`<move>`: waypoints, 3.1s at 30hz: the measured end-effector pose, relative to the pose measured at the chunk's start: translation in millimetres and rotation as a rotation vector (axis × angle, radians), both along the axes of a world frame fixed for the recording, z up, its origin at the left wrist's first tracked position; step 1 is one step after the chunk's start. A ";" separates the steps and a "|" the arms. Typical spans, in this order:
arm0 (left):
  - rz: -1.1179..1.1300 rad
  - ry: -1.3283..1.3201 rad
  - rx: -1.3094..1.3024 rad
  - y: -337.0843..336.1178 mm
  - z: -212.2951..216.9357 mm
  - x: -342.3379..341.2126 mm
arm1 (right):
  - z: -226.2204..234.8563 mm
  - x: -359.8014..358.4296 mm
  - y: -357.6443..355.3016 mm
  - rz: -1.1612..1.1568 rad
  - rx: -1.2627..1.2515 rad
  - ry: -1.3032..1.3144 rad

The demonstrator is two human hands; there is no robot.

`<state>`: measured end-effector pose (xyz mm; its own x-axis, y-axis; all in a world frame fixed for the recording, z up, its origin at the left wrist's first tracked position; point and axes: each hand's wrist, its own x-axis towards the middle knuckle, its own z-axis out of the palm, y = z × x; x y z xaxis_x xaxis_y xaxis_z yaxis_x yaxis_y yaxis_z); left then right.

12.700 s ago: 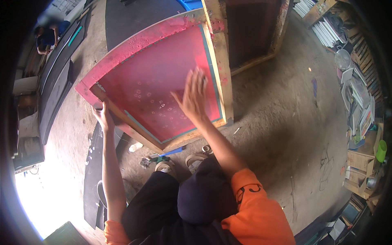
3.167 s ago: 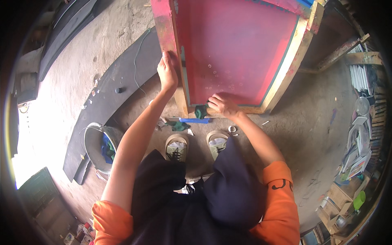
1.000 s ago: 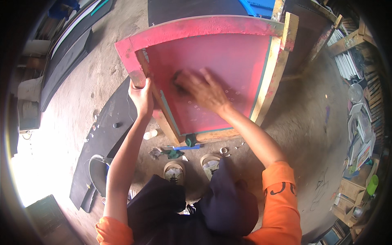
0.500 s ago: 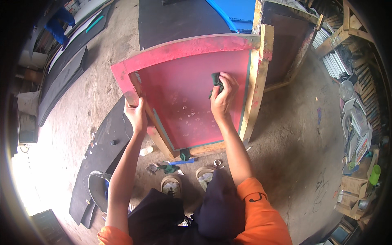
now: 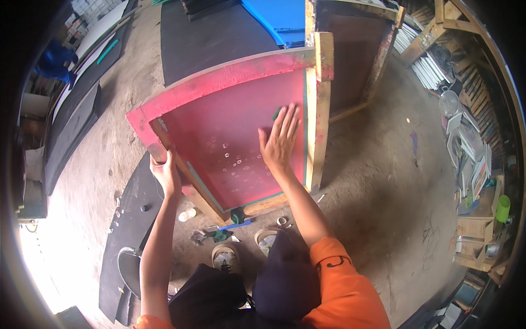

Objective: The person sits on the floor and wipes a rectangular frame with a green cloth. They repeatedly rub the inner surface and edges, occasionally dip the cloth into a bucket, and flip the frame to clean the other side.

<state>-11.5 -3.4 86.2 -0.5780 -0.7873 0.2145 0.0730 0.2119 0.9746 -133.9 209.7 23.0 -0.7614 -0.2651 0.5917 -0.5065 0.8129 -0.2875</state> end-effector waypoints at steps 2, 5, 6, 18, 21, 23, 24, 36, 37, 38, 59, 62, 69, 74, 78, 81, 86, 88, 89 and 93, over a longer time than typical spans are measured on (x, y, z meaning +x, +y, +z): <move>0.030 -0.040 -0.034 -2.7 -0.1 0.6 | -29.6 28.6 10.7 -0.002 -0.033 -0.142; -0.008 -0.006 -0.026 -1.6 1.1 -3.9 | -101.5 84.2 39.7 -0.018 -0.053 -0.240; -0.013 -0.020 -0.026 -2.6 -0.1 -2.1 | -101.5 94.0 43.7 -0.004 -0.054 -0.330; 0.029 -0.010 -0.080 -4.9 -4.7 -2.9 | 27.6 11.8 -41.8 0.060 -0.038 -0.050; 0.023 -0.006 -0.066 -5.1 -4.5 -4.6 | -74.5 68.2 5.1 0.008 0.019 -0.193; 0.016 -0.025 -0.061 -5.6 -7.0 -4.6 | -96.5 101.7 29.5 0.049 -0.048 -0.298; 0.010 -0.037 -0.065 -5.9 -6.2 -4.1 | -96.3 100.3 25.8 0.006 -0.096 -0.283; 0.038 -0.033 -0.108 -7.7 -4.3 -4.8 | 4.9 17.1 -33.4 -0.012 -0.129 -0.093; 0.040 -0.045 -0.114 -7.9 -5.7 -5.8 | -24.6 33.0 -16.9 -0.045 -0.113 -0.118; 0.043 -0.059 -0.118 -7.9 -7.9 -6.0 | -55.2 53.7 0.4 -0.076 -0.085 -0.215; 0.025 -0.074 -0.116 -7.2 -9.7 -11.9 | -109.7 102.7 30.4 -0.035 -0.082 -0.357; 0.029 -0.007 -0.087 -7.5 -14.0 -14.3 | -77.6 77.6 -5.5 -0.174 -0.325 -0.312; 0.070 -0.003 -0.114 -16.4 -13.7 -13.4 | 30.2 2.9 -62.0 0.095 -0.124 -0.065; 0.048 0.044 -0.082 -6.8 -15.1 -22.3 | -60.8 62.5 7.4 0.522 0.451 0.034; 0.011 -0.044 -0.082 -16.4 -12.4 -10.7 | -73.4 69.7 56.0 0.882 0.665 0.151; -0.024 -0.305 -0.191 -17.9 -3.5 -4.5 | -47.8 33.2 60.4 0.919 0.557 0.228; -0.247 -0.442 -0.562 -34.9 -15.6 17.8 | 42.3 14.5 34.3 0.521 0.014 -0.206; -0.334 -0.727 -0.873 -31.1 4.4 43.3 | 67.5 18.8 21.8 0.507 -0.064 -0.234; -0.436 -0.864 -1.031 -40.4 13.1 58.6 | 83.5 28.4 9.5 0.596 -0.061 -0.245; -0.595 -0.912 -0.876 -31.2 43.1 103.8 | 109.2 76.5 -32.7 0.845 -0.018 -0.290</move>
